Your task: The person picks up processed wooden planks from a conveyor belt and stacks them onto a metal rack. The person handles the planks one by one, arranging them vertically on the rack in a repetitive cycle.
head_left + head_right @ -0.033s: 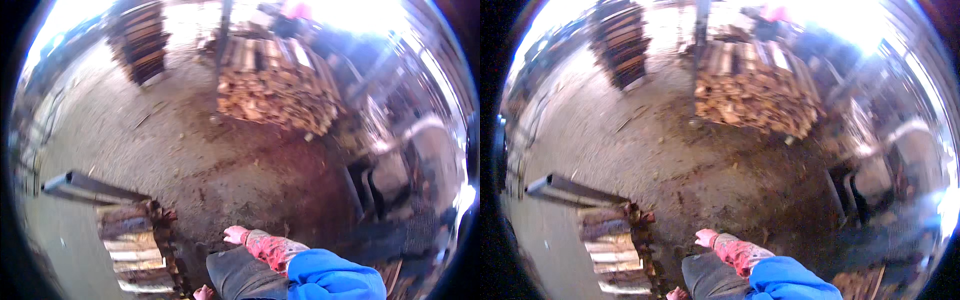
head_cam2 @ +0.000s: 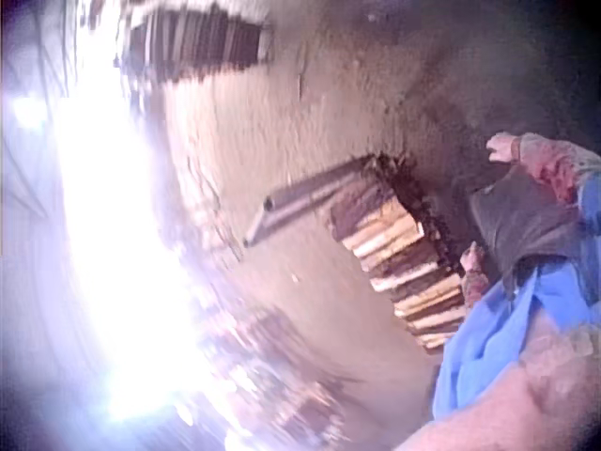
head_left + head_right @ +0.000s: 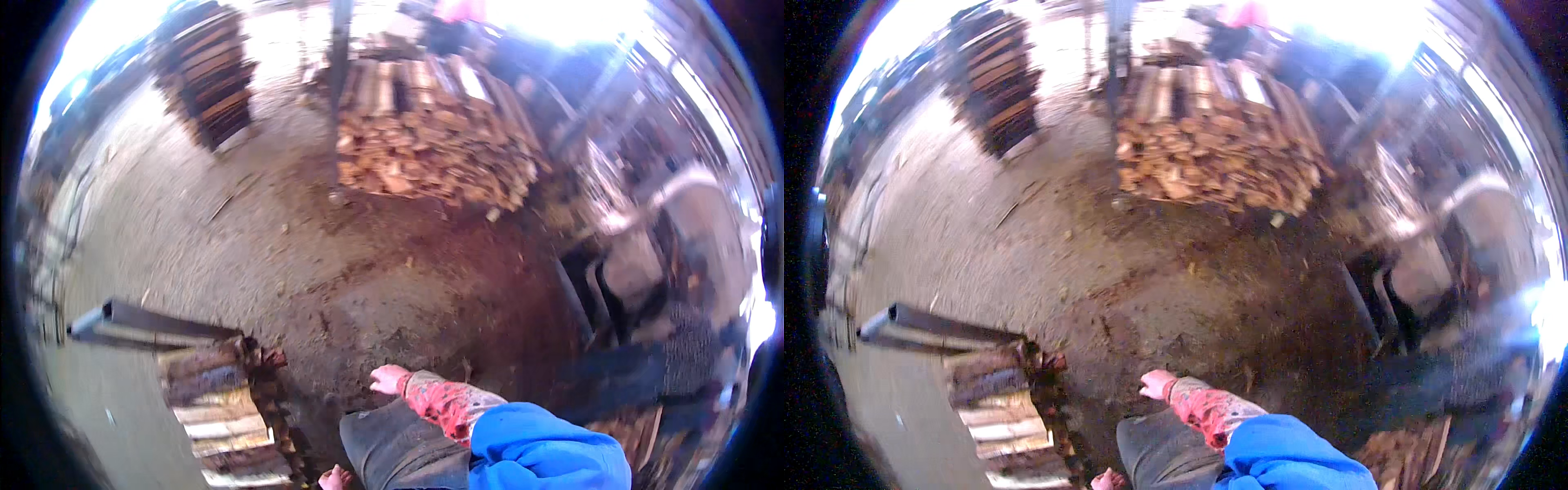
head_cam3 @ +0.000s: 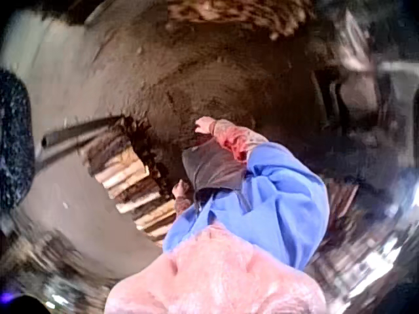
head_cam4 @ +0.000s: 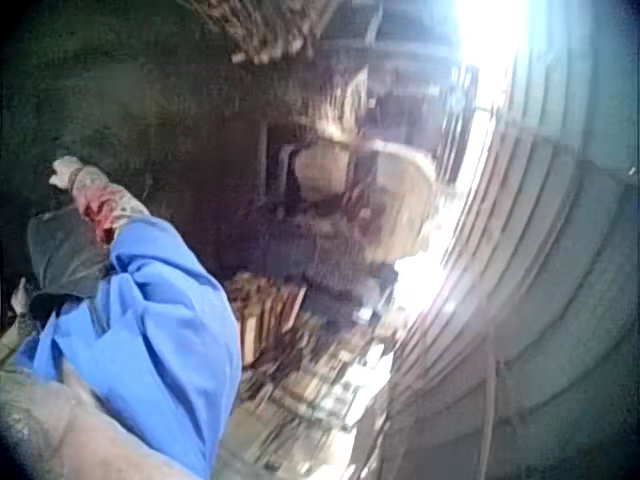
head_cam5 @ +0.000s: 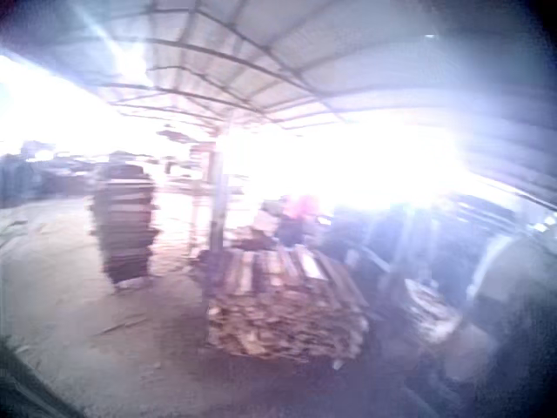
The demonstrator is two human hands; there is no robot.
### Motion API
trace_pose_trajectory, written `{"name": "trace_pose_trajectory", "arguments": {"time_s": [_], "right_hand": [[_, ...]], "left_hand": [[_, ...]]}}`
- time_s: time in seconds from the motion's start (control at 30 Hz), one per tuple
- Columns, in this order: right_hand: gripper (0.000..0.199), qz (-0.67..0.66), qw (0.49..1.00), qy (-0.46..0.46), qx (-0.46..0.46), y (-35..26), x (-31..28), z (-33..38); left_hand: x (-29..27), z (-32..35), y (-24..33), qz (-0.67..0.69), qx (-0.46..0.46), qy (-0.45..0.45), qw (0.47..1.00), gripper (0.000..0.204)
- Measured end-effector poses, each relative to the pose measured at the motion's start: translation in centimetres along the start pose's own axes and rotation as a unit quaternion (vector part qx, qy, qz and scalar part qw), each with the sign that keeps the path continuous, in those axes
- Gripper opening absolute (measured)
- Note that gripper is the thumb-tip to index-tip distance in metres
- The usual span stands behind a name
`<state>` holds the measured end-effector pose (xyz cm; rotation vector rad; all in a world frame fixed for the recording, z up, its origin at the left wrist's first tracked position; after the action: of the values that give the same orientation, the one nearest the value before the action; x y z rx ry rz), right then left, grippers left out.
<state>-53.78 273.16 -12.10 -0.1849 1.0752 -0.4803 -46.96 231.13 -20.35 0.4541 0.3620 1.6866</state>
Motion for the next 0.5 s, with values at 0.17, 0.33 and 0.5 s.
{"name": "trace_pose_trajectory", "arguments": {"time_s": [0.17,0.33,0.5], "right_hand": [[0.043,-0.065,0.965,0.003,0.254,9.2,1.8,7.5],[0.04,-0.124,0.866,0.171,0.453,11.2,7.7,19.1],[0.038,-0.394,0.747,0.058,0.532,8.1,18.3,23.9]], "left_hand": [[3.4,-3.8,9.2,-0.126,-0.02,-0.056,0.99,0.029],[8.8,-12.0,17.7,-0.401,0.008,-0.142,0.905,0.025],[17.3,-18.1,24.7,-0.436,0.102,-0.224,0.866,0.03]]}}
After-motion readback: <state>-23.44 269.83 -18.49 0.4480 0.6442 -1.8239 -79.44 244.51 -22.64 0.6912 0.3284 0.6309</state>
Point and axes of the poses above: each hand's wrist, its own z-axis away from the middle knuckle, its own x-axis out of the palm, y = z × x, the point moved 7 cm from there along -z, towards the middle knuckle, and after that the axes turned 15 degrees about z, right-handed, at the moved point
